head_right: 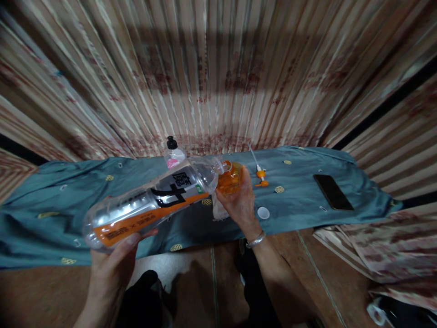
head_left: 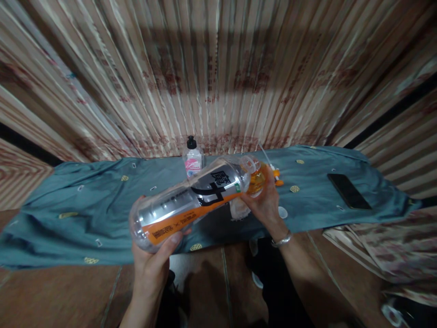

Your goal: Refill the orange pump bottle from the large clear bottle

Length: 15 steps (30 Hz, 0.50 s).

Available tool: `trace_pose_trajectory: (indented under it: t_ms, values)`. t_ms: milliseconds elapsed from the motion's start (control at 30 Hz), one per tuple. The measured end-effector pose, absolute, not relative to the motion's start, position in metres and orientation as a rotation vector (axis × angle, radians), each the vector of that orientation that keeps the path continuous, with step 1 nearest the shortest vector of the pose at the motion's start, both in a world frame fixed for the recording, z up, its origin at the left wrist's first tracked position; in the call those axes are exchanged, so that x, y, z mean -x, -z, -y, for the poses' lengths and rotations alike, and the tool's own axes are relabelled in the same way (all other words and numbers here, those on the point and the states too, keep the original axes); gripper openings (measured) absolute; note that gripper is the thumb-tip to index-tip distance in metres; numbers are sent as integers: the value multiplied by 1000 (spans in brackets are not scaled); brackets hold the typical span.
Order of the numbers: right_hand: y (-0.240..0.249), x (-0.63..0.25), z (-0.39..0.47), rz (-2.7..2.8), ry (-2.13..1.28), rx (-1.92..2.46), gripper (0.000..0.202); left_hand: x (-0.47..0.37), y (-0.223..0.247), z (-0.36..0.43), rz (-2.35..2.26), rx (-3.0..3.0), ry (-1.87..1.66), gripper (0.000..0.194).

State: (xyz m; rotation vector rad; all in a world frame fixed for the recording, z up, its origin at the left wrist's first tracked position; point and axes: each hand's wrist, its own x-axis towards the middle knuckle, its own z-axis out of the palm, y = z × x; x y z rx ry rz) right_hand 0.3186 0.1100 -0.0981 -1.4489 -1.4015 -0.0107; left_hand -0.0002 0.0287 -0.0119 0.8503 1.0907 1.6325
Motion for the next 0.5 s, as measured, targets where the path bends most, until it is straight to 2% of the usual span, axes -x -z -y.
trace_pose_trajectory:
  t_ms: [367, 500]
  values:
    - [96, -319, -110, 1416, 17, 1460, 123, -10, 5, -28, -1073, -832, -1662, 96]
    - [95, -317, -111, 1377, -16, 1475, 122, -8, 8, -30, -1064, -841, -1643, 104]
